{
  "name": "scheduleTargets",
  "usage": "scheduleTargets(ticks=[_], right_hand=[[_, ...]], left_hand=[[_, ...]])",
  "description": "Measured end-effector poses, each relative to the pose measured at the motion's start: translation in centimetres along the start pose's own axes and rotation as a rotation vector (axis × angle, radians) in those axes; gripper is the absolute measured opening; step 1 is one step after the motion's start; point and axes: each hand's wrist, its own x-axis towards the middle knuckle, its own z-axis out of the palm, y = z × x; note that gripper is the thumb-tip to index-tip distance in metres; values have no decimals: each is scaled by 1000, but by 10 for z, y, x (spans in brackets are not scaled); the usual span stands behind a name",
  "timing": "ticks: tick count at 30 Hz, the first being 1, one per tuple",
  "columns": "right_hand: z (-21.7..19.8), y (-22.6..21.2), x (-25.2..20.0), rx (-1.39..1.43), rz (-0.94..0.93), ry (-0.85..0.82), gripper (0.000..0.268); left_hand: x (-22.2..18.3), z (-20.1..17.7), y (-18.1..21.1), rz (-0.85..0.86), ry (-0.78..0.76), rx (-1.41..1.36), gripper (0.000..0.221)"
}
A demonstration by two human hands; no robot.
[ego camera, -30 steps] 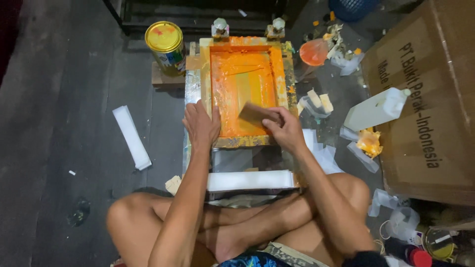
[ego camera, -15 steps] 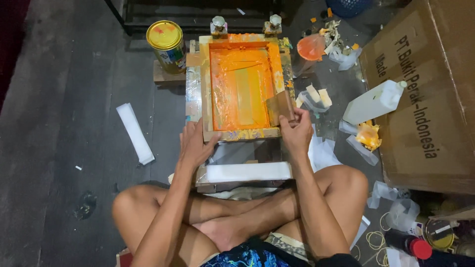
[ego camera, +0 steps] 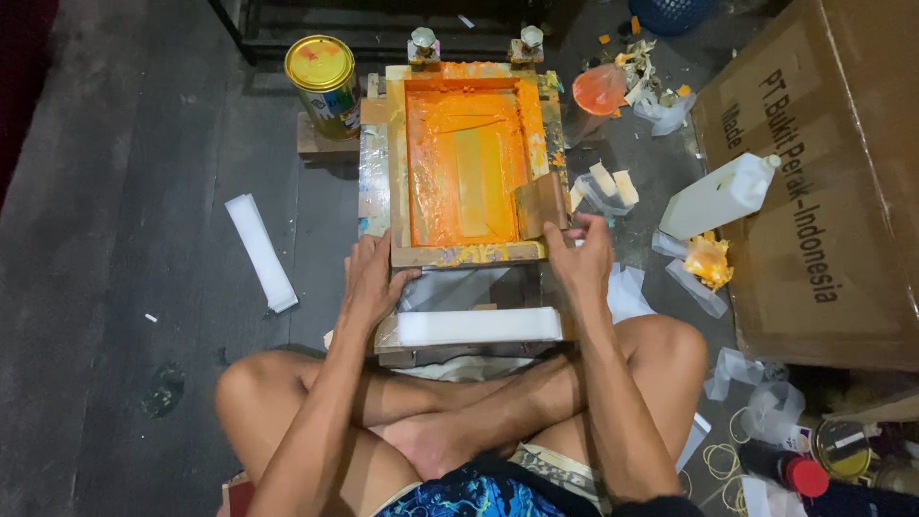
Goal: Manual screen printing of orange ink onto white strips using a squeegee.
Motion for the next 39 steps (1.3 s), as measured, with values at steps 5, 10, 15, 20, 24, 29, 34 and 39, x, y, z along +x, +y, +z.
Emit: scheduleTargets(ticks=[5,10,15,20,24,29,34,39], right_hand=[[-33,-36,-69,46,-165,-28,25],[-14,-22,-103,-10,-461,-138,10],[20,-28,-110,-361,-679,-331,30],[53,-19,-102,-469,-760,-300,34],[56,-20,-97,-489,-673,-412,57],[60,-13,-92,-482,-585,-421,53],[58,-10,-89,-510,-617,-421,33],[41,-7,-84,-347,-757,-430,13]], left_hand=[[-1,8,-5,28,72,-34,78],[-1,-8,15,58,168,-47,72],[22,-34,46,140,342,13,68],[46,-54,61,153,419,-24,69],[50,-61,68,157,440,-34,67],[50,-60,66,155,428,-50,67],[48,-63,72,136,410,-69,66],[52,-58,60,145,406,-33,70]])
